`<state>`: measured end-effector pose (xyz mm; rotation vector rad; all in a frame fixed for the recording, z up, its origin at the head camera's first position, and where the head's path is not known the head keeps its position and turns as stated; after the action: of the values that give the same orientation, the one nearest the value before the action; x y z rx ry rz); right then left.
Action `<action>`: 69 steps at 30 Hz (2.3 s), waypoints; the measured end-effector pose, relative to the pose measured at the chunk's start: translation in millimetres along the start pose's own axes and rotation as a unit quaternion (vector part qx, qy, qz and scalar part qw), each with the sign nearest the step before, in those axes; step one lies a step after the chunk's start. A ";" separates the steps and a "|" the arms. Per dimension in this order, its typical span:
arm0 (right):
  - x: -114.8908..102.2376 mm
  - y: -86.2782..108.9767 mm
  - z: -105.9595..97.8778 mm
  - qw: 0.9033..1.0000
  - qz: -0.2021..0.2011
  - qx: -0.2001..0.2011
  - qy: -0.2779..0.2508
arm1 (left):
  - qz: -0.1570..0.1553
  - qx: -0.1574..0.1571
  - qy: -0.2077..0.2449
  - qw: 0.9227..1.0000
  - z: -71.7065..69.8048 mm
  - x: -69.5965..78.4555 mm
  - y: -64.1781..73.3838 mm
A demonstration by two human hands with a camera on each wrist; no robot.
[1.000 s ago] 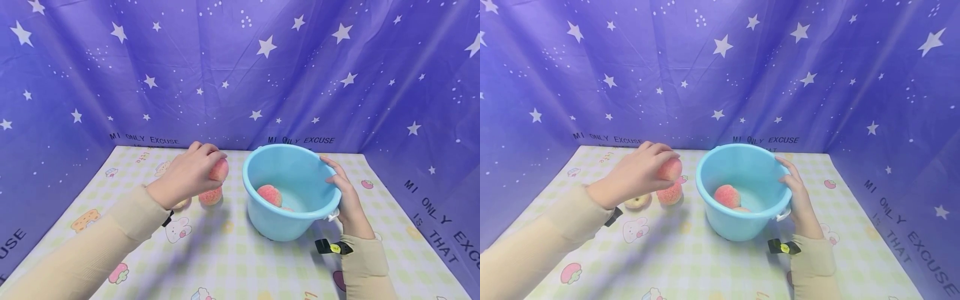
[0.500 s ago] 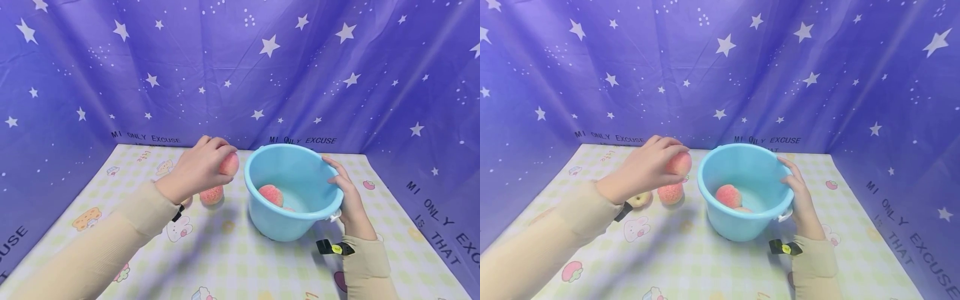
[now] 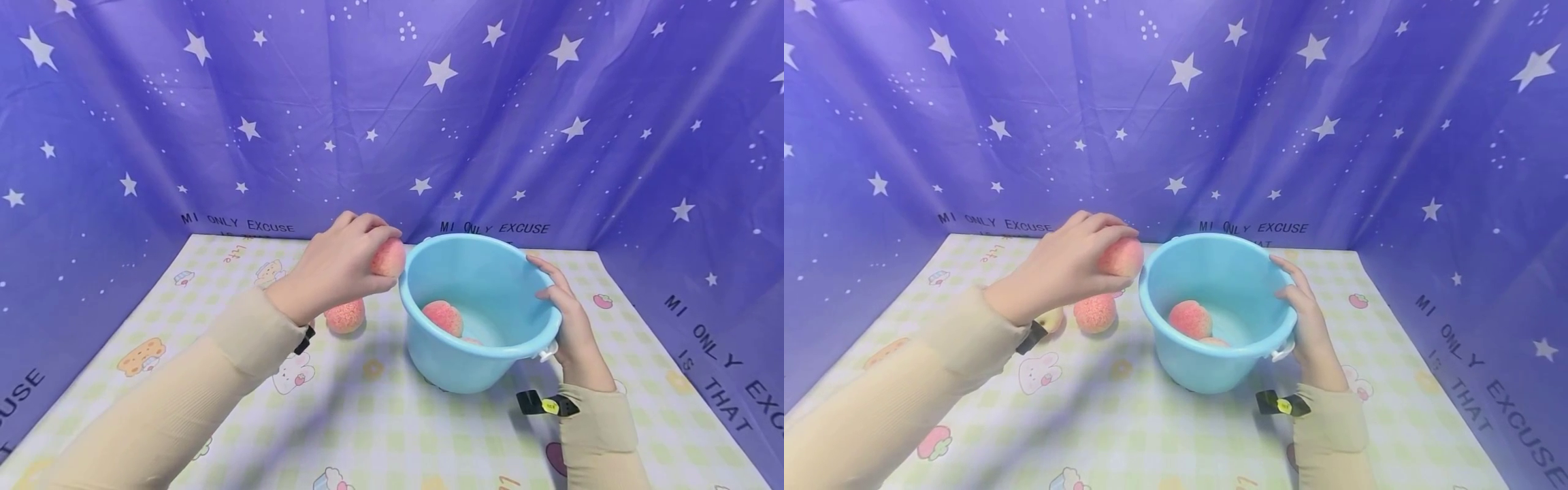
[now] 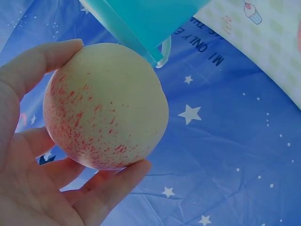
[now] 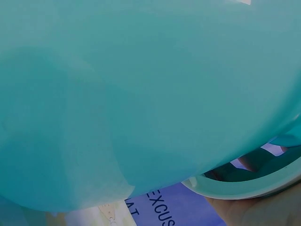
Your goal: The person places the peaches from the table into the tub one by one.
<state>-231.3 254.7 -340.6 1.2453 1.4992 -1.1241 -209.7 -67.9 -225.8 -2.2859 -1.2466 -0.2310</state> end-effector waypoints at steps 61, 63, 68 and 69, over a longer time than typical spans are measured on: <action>-2.4 0.1 -0.5 1.000 0.005 0.000 0.005 | 0.077 -0.026 0.100 0.992 35.3 24.8 -34.2; -2.3 0.2 -0.5 1.000 0.004 -0.001 0.004 | 0.076 -0.029 0.101 0.992 37.9 25.2 -36.0; -1.7 0.6 -0.7 1.000 0.003 -0.002 0.006 | 0.070 -0.036 0.104 0.991 44.5 26.2 -40.6; -1.7 0.7 -0.7 1.000 0.003 -0.002 0.006 | 0.069 -0.038 0.104 0.991 45.9 26.4 -41.7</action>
<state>-230.5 255.1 -338.9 1.2550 1.5056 -1.1109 -233.6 -6.5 -239.5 -2.3311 -0.9857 -0.4608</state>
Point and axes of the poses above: each hand's wrist, its own y-axis away from the middle knuckle, its own z-axis out of the palm, x = y × z, the point moved 3 cm from there along -y, towards the middle knuckle, and after that the axes turned 15 degrees about y, right-handed, at the moved point
